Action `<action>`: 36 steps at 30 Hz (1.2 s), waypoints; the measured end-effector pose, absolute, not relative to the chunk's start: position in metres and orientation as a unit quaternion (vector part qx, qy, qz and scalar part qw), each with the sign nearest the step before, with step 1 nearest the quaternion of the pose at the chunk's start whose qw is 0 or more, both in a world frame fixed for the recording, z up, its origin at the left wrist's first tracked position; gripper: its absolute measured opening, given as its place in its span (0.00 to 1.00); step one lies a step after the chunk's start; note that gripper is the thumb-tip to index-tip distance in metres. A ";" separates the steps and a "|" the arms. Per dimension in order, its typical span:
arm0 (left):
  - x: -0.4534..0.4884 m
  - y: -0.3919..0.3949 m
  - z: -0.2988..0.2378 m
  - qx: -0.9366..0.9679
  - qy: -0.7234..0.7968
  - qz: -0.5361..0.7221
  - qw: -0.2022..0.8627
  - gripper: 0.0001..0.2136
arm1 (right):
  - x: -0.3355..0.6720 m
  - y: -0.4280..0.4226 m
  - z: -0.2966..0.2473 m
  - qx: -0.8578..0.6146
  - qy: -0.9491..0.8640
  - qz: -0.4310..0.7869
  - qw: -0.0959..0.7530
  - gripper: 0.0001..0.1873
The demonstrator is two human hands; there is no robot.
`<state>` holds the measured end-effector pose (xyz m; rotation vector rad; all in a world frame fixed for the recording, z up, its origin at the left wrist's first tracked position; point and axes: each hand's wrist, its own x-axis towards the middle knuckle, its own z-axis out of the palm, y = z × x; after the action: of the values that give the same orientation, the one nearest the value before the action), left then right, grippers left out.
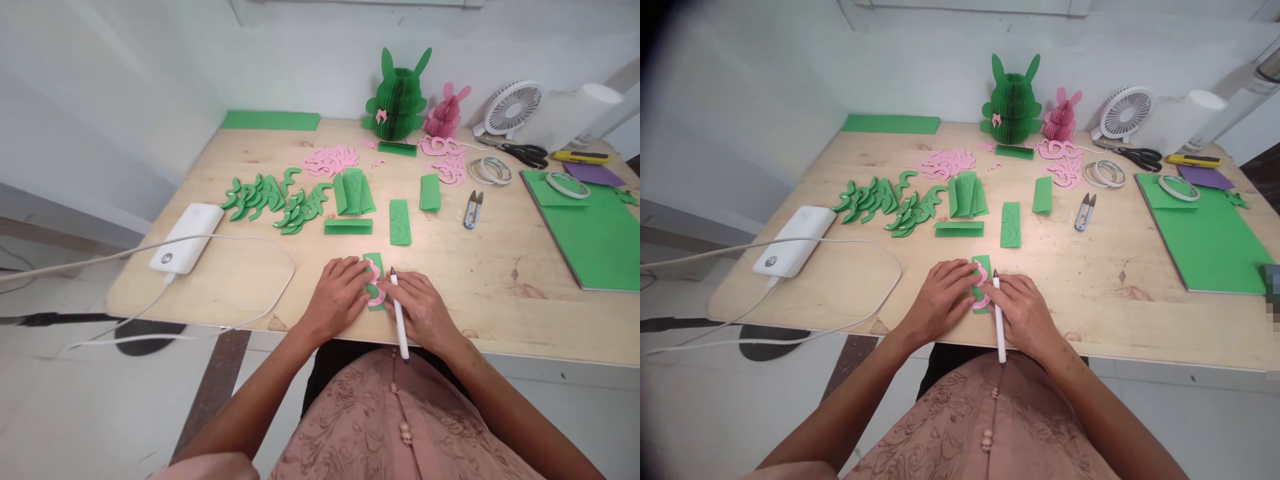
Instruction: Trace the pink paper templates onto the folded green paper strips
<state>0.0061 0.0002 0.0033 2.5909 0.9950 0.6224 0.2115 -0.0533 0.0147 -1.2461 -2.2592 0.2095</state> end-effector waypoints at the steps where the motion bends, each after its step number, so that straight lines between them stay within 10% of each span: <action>1: 0.006 0.000 0.003 0.901 0.345 0.220 0.147 0.14 | 0.211 -0.053 0.015 -0.464 -0.839 0.078 0.273 0.21; 36: 0.009 -0.002 0.007 0.894 0.354 0.250 0.118 0.14 | 0.210 -0.053 0.010 -0.453 -0.837 0.066 0.301 0.23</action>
<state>0.0092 -0.0025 0.0065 2.6143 1.0352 0.7309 0.2100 -0.0527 0.0098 -1.2007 -2.2194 0.1753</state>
